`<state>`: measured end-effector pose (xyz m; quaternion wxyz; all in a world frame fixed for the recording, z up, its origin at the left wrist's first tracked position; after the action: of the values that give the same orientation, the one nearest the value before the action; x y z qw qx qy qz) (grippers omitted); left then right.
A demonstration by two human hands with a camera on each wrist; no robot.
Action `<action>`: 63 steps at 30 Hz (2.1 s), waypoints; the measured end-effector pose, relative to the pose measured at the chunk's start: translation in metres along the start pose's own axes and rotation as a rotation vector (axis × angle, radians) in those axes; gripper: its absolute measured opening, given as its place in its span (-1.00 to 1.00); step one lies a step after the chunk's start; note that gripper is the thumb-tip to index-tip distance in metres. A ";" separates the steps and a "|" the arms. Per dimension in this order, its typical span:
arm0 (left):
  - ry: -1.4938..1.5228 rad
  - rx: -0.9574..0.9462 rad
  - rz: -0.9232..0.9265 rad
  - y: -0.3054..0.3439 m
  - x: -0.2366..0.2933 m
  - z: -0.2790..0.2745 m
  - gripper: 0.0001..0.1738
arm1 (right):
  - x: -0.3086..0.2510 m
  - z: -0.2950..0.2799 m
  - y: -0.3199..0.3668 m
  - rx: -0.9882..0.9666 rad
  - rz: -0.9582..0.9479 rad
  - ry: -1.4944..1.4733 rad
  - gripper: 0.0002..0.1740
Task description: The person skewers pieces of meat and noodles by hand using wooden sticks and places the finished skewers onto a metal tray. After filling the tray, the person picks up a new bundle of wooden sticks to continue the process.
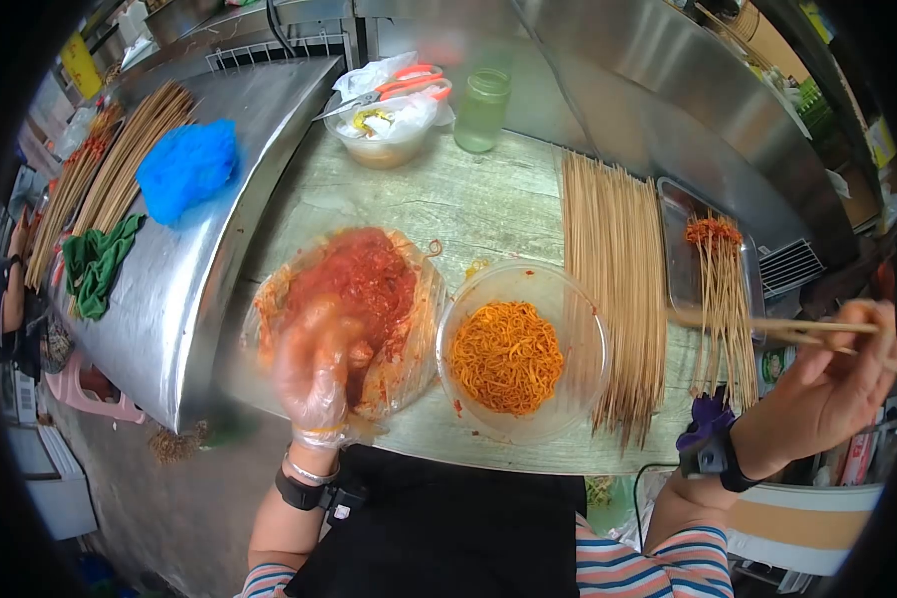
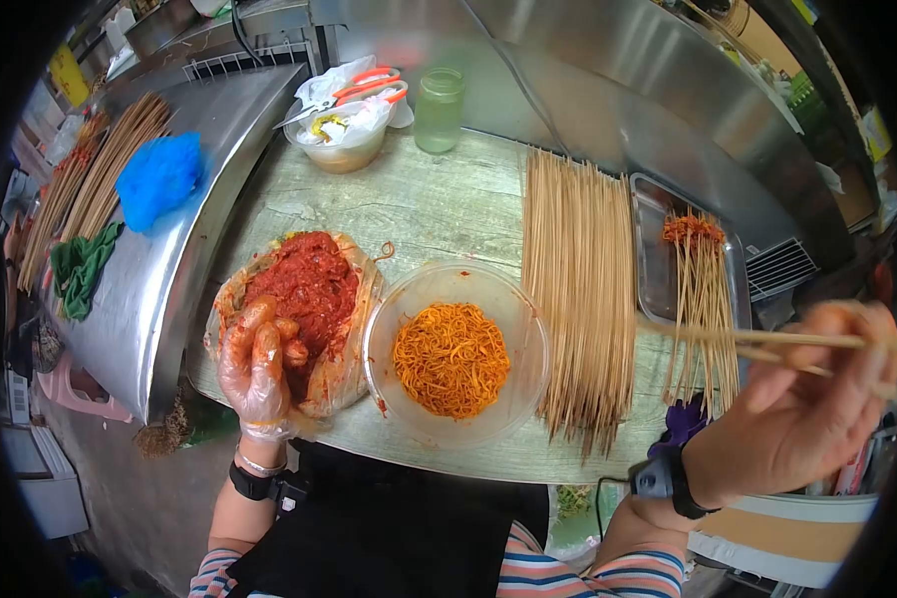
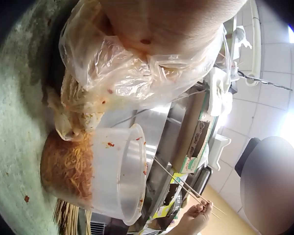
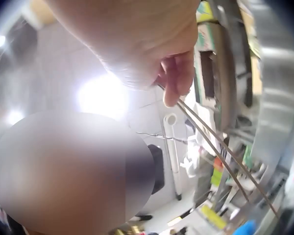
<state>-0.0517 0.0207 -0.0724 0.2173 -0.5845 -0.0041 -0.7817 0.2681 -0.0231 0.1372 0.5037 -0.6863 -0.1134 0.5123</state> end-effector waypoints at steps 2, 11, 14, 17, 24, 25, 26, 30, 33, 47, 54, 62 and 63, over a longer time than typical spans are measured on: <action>-0.013 -0.012 0.020 0.000 0.001 0.001 -0.72 | 0.003 0.017 0.014 -0.198 0.241 -0.039 -0.83; -0.010 -0.016 -0.033 0.000 0.003 0.002 -0.72 | 0.061 0.052 0.102 -0.912 0.780 -0.095 -0.92; -0.017 -0.028 -0.038 0.001 0.002 0.002 -0.72 | 0.050 0.043 0.088 -0.933 0.967 -0.107 -0.88; -0.017 -0.021 -0.052 0.001 0.004 0.002 -0.72 | 0.039 0.020 0.038 -0.575 0.748 -0.040 -0.63; -0.004 -0.036 -0.094 0.003 0.004 0.001 -0.72 | 0.149 0.035 0.005 -0.329 0.771 -0.444 -0.63; -0.004 -0.040 -0.081 0.003 0.004 0.002 -0.72 | 0.172 0.042 0.011 -0.379 0.794 -0.439 -0.63; -0.005 -0.044 -0.069 0.003 0.004 0.003 -0.72 | 0.189 0.052 0.017 -0.441 0.816 -0.371 -0.64; -0.068 -0.092 -0.070 0.003 0.005 -0.001 -0.72 | 0.236 0.092 0.053 -0.656 0.961 -0.333 -0.62; -0.104 -0.087 -0.065 0.003 0.003 -0.002 -0.72 | 0.249 0.109 0.070 -0.809 1.032 -0.349 -0.60; -0.082 -0.036 -0.116 0.003 0.007 0.002 -0.74 | 0.261 0.091 0.069 -0.743 1.029 -0.298 -0.60; -0.106 -0.081 -0.090 0.003 0.006 0.002 -0.69 | 0.248 0.070 0.067 -0.777 1.130 -0.294 -0.62; -0.145 -0.080 -0.021 0.003 0.000 -0.004 -0.70 | 0.250 0.063 0.090 -0.597 1.087 -0.269 -0.61; -0.142 -0.084 -0.029 0.003 -0.001 -0.005 -0.70 | 0.250 0.061 0.091 -0.580 1.077 -0.271 -0.61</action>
<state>-0.0546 0.0170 -0.0751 0.1802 -0.6472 0.0047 -0.7408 0.2972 0.1372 -0.0817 -0.0509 -0.6848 0.0511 0.7252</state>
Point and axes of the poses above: each hand's wrist, its own y-axis away from the middle knuckle, its own z-axis out of the palm, x = y × z, the point moved 2 cm from there along -y, towards the middle knuckle, and after that the axes turned 4 degrees about y, right-handed, at the moved point
